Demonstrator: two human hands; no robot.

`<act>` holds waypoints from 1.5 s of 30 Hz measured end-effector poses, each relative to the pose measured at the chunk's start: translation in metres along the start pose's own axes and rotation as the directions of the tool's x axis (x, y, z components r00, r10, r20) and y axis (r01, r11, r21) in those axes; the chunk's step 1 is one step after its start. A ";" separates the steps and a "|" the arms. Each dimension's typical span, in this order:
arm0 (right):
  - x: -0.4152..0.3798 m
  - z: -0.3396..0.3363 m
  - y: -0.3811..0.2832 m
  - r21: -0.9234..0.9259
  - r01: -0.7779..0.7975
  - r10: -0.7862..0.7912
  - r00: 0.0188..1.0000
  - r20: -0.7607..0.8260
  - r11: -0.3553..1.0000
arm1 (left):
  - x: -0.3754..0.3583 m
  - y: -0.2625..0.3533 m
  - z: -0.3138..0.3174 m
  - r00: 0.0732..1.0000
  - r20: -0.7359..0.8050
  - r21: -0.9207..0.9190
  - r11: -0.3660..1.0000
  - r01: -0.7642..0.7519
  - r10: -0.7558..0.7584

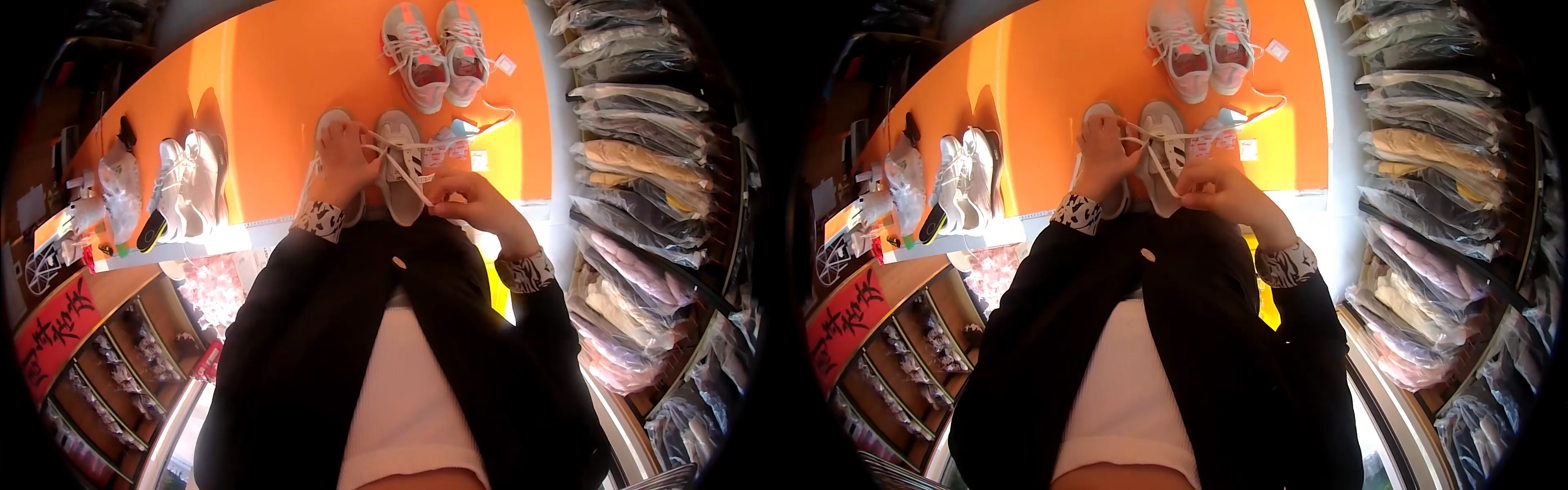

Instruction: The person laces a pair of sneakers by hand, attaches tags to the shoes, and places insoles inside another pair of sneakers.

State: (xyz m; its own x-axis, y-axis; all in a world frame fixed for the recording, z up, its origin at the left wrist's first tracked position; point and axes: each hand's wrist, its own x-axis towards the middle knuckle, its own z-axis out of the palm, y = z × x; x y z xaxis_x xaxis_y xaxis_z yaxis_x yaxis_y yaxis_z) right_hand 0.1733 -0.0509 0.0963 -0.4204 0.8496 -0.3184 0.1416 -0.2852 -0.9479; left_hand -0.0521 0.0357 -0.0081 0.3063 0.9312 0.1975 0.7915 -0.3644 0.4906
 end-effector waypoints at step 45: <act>0.072 -0.010 0.116 -0.469 -0.146 -0.160 0.819 -0.551 0.871 | -0.021 0.035 0.029 0.892 0.134 0.097 0.890 -0.445 0.432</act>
State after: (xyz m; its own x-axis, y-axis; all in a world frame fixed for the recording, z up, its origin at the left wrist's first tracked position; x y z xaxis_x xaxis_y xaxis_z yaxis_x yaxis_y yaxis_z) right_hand 0.1688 -0.0182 -0.0365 0.1273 0.9859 -0.1083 0.6053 -0.1637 -0.7790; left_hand -0.0155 0.0034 -0.0193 0.6857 0.6741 0.2745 0.6196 -0.7385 0.2660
